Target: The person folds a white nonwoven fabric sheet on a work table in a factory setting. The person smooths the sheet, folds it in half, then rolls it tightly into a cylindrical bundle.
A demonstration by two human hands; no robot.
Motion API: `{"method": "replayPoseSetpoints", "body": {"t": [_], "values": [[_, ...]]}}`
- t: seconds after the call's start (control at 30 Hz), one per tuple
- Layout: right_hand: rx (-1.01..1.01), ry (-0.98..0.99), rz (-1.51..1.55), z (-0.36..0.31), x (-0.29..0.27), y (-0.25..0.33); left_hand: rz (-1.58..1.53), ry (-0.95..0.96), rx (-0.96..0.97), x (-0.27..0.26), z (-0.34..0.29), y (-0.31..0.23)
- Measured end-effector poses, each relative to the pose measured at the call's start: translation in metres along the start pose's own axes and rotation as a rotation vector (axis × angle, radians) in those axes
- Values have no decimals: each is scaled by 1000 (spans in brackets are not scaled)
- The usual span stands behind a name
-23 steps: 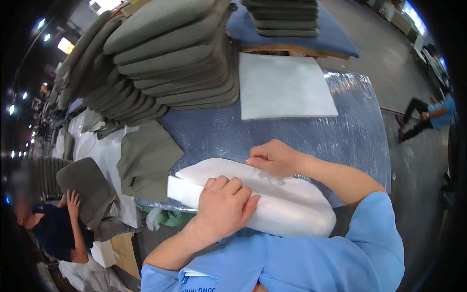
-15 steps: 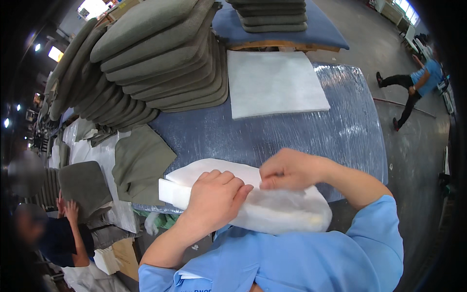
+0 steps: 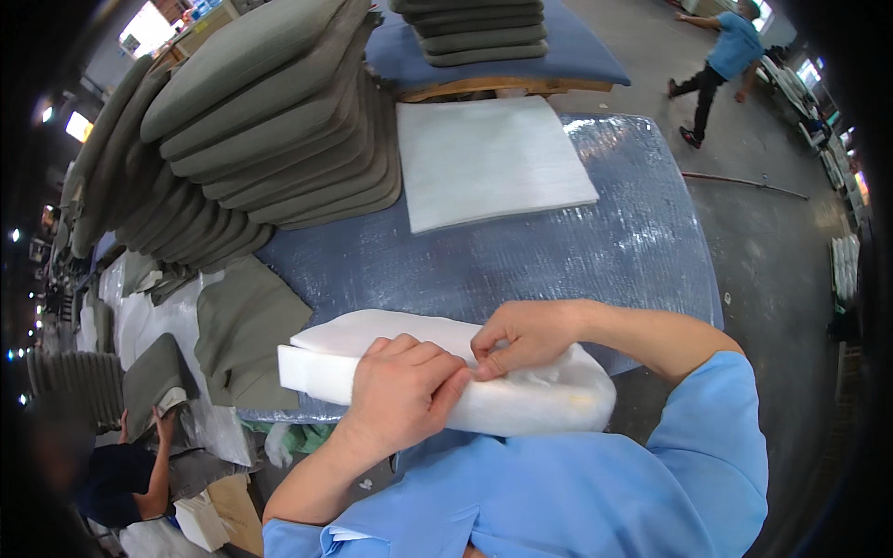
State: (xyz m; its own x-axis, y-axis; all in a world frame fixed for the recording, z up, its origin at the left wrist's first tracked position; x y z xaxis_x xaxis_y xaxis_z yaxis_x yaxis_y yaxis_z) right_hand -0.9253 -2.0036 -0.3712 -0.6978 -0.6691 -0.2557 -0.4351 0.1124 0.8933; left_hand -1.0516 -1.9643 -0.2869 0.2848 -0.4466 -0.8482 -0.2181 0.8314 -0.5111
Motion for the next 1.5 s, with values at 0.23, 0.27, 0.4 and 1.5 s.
{"method": "replayPoseSetpoints", "body": {"t": [0.23,0.27,0.4,1.5], "values": [[-40,-356,-503,-62,-52,60,71,-20,3,-3,15,2],[-47,-296,-520,-65,-44,59,59,-22,-1,-3,18,2],[14,-387,-519,-76,-44,19,69,13,18,-6,30,-5],[317,-950,-122,-222,-6,-187,143,10,41,69,36,-106]]}}
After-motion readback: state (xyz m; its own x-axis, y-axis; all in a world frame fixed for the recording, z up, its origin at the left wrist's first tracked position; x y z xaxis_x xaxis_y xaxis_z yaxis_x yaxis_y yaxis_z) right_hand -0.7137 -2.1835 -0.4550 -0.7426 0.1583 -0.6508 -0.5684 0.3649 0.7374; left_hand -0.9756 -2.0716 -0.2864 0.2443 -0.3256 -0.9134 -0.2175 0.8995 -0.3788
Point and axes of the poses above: each hand's wrist, its own z-axis towards the middle knuckle, its own x-axis out of the palm, y = z × x, the point moved 8 cm from there along z, towards the middle knuckle, and after that the axes turned 3 degrees about x, right-handed, at the moved point
